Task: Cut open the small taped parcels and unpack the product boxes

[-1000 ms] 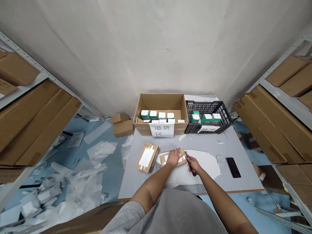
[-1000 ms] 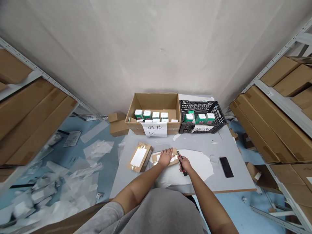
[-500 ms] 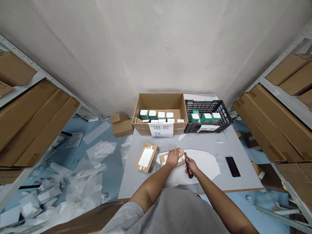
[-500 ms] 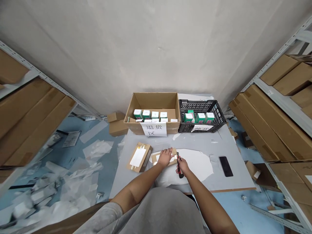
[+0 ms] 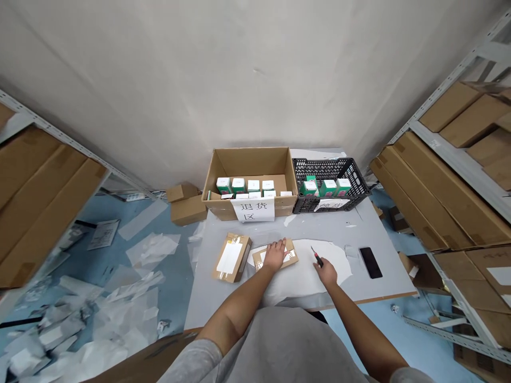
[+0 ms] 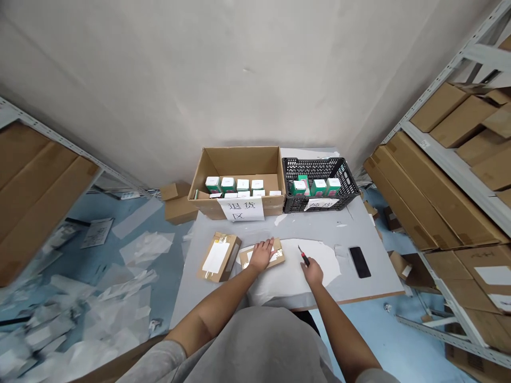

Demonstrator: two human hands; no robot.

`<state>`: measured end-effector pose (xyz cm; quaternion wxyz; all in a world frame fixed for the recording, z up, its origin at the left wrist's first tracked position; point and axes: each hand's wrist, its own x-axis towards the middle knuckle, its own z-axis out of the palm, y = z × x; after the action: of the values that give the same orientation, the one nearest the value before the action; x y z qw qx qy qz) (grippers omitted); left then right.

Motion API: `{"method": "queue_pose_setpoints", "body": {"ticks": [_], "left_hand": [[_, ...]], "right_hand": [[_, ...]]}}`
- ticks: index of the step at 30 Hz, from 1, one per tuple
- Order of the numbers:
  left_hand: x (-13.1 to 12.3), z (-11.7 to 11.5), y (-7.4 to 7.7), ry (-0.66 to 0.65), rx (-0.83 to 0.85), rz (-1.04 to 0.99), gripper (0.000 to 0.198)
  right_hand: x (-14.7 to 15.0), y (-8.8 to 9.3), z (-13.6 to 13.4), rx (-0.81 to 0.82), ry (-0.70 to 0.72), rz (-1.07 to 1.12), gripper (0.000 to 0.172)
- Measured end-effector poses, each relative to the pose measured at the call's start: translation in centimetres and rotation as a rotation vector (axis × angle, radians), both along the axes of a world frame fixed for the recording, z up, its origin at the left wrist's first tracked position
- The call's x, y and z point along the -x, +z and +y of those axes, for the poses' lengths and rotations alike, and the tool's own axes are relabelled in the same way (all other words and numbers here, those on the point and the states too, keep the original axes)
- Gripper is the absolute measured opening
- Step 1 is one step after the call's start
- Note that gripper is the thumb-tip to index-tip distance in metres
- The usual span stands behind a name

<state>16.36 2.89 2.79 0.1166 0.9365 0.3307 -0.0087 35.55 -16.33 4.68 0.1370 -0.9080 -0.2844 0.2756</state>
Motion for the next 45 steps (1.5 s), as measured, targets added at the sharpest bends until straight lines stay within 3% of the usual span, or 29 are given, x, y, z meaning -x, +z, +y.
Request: {"method": "queue_pose_setpoints", "body": {"ticks": [5, 9, 14, 19, 25, 31, 36, 40, 45], "left_hand": [[0.1, 0.0, -0.2, -0.001, -0.003, 0.011, 0.062], [0.3, -0.1, 0.2, -0.042, -0.015, -0.009, 0.063], [0.3, -0.3, 1.2, -0.137, 0.01, -0.04, 0.062], [0.0, -0.5, 2.2, -0.145, 0.057, -0.031, 0.061], [-2.6, -1.9, 3.5, -0.111, 0.077, -0.065, 0.064], [-10.6, -6.9, 4.2, -0.309, 0.073, -0.123, 0.073], [-15.9, -11.0, 2.2, -0.453, 0.153, 0.038, 0.075], [-16.6, -12.4, 0.1, -0.469, 0.183, 0.147, 0.068], [-15.6, -12.9, -1.2, -0.464, 0.222, 0.25, 0.061]], "right_hand": [[-3.7, -3.1, -5.4, 0.153, 0.07, -0.1, 0.031], [-4.1, -5.6, -5.9, 0.178, 0.14, 0.001, 0.032], [-3.3, -7.8, -5.5, 0.162, 0.165, -0.028, 0.031], [-2.8, -8.3, -4.8, 0.174, 0.211, -0.027, 0.03], [-2.3, -6.5, -4.2, 0.172, 0.221, -0.064, 0.049], [-4.6, -4.4, -6.9, 0.12, -0.052, -0.189, 0.063], [-9.6, -4.5, -10.0, 0.193, -0.305, -0.054, 0.076], [-12.9, -5.9, -11.4, 0.255, -0.423, 0.086, 0.082], [-14.3, -7.5, -12.2, 0.281, -0.464, 0.142, 0.082]]}}
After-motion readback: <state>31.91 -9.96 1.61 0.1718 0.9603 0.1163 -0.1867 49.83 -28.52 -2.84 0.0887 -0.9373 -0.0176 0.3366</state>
